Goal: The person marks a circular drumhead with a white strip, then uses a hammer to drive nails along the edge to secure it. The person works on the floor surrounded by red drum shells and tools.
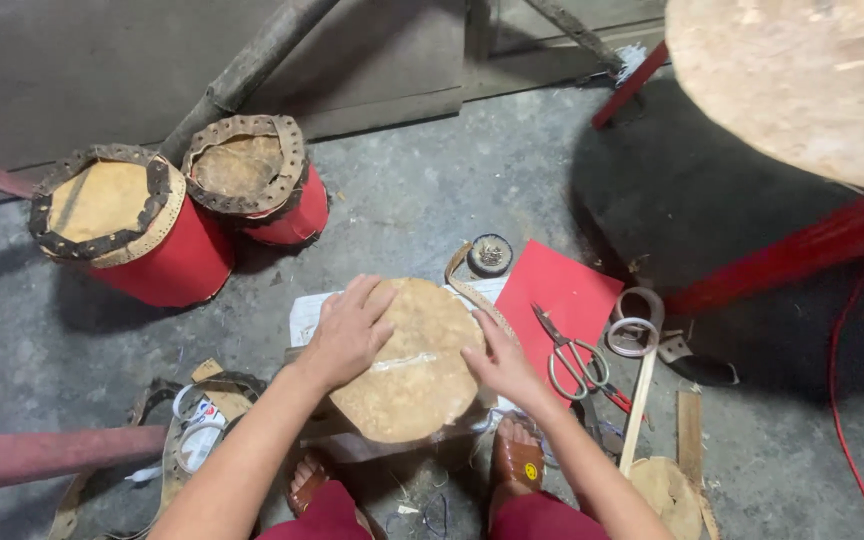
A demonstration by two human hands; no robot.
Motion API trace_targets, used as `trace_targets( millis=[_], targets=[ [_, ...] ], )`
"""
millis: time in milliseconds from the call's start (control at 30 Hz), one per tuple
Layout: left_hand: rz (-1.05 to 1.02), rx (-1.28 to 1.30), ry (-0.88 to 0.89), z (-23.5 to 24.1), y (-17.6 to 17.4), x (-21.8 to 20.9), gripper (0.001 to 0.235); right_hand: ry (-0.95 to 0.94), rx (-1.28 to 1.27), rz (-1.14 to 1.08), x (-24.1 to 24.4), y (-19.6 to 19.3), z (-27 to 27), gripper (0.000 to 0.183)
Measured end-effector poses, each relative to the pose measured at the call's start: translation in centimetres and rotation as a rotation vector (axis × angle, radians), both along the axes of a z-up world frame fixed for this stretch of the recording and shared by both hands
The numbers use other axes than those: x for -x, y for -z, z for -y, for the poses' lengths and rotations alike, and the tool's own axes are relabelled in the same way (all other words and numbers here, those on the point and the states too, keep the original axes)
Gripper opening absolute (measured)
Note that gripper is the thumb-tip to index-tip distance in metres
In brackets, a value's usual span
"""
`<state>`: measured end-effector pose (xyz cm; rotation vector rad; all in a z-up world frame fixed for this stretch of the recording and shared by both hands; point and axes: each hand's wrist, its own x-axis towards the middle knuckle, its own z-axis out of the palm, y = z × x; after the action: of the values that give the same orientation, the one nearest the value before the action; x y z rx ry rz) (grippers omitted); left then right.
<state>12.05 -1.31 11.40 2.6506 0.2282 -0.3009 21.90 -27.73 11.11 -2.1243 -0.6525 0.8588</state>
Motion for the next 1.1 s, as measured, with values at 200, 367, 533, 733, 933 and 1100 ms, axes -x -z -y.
trace_targets(
  millis=[200,367,533,733,933,1100],
  targets=[
    [0.175,0.635,-0.421,-3.3,2.0,1.6,0.053,0.077,0.058,-0.061,0.1,1.9,-0.1,0.071],
    [-0.028,0.513,-0.65,-3.6,0.4,5.8,0.059,0.088,0.148,-0.055,0.5,2.2,-0.5,0.069],
    [-0.034,0.907,-0.846,-1.2,3.7,8.9,0.04,0.127,0.205,-0.071,0.9,2.8,-0.4,0.068],
    [0.088,1.207,-0.891,-0.8,5.7,8.7,0.025,0.262,-0.084,-0.168,2.0,-0.6,-0.6,0.058],
    [0.106,1.235,-0.916,0.0,4.3,8.6,0.025,0.361,-0.249,-0.327,2.2,0.2,-0.1,0.062],
    [0.108,1.198,-0.994,0.3,5.2,9.1,0.029,0.451,-0.499,-0.393,2.0,2.5,2.0,0.053]
  ],
)
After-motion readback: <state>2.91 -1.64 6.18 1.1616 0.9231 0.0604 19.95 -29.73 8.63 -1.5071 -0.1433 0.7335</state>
